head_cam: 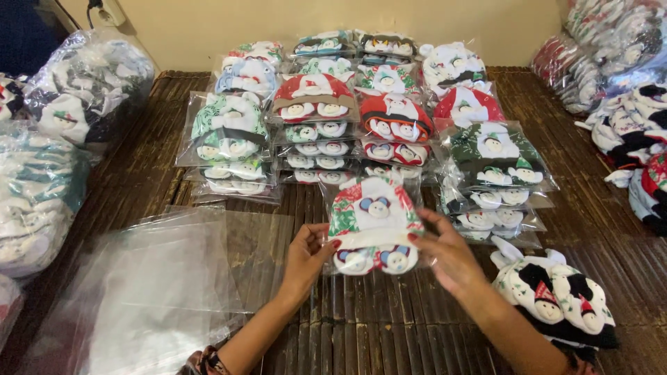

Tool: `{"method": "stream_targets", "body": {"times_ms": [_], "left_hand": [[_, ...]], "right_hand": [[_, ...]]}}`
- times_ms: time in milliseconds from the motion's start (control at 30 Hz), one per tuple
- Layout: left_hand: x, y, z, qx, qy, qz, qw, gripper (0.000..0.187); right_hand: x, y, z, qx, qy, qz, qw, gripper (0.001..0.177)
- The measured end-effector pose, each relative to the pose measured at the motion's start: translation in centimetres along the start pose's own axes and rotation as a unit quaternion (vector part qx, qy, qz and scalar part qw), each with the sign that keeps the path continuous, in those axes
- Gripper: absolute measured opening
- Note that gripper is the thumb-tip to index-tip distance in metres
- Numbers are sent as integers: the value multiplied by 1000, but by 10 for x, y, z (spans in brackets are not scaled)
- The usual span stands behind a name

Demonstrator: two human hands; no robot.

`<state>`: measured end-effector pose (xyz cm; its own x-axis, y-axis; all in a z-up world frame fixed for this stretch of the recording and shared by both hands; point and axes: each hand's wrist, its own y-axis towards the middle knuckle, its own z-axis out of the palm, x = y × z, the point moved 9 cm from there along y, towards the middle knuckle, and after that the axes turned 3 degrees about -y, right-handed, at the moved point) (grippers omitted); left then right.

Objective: Packaging individual fabric hats into clear plastic bags at a steady pace

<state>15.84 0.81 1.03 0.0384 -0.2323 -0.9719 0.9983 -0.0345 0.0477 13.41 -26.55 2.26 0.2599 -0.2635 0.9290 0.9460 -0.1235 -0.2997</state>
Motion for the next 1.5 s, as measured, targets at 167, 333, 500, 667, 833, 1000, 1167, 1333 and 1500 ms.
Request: {"method": "stream_targets", "body": {"times_ms": [167, 333, 500, 667, 833, 1000, 1167, 1333, 1500], "left_hand": [[-34, -4, 23, 66, 11, 117, 991, 58], [-25, -8, 33, 95, 130, 189, 969, 70], [-20, -19, 49, 139, 253, 256, 923, 60], [-19, -18, 51, 160, 285, 233, 916, 42], [-21, -17, 51, 161, 290, 228, 916, 38], [-17, -16, 53, 177, 327, 223, 901, 30], [-21, -18, 54, 176, 335, 244, 893, 30], [-21, -21, 53, 173, 350, 252, 886, 30], [-17, -23, 52, 158, 354, 293, 874, 29]], "right_hand": [[102, 5, 15, -22, -54, -69, 996, 61], [189, 69, 8, -97, -62, -96, 989, 65], [224, 215, -27, 24, 178, -284, 942, 54], [176, 308, -43, -36, 106, -172, 979, 60], [160, 293, -23, -46, -39, -107, 992, 55], [216, 228, 25, -238, -525, -302, 759, 57], [209, 196, 74, -154, -547, -501, 653, 39], [189, 187, 96, -81, -603, -434, 664, 36], [205, 142, 91, -59, -567, -483, 665, 47]]}}
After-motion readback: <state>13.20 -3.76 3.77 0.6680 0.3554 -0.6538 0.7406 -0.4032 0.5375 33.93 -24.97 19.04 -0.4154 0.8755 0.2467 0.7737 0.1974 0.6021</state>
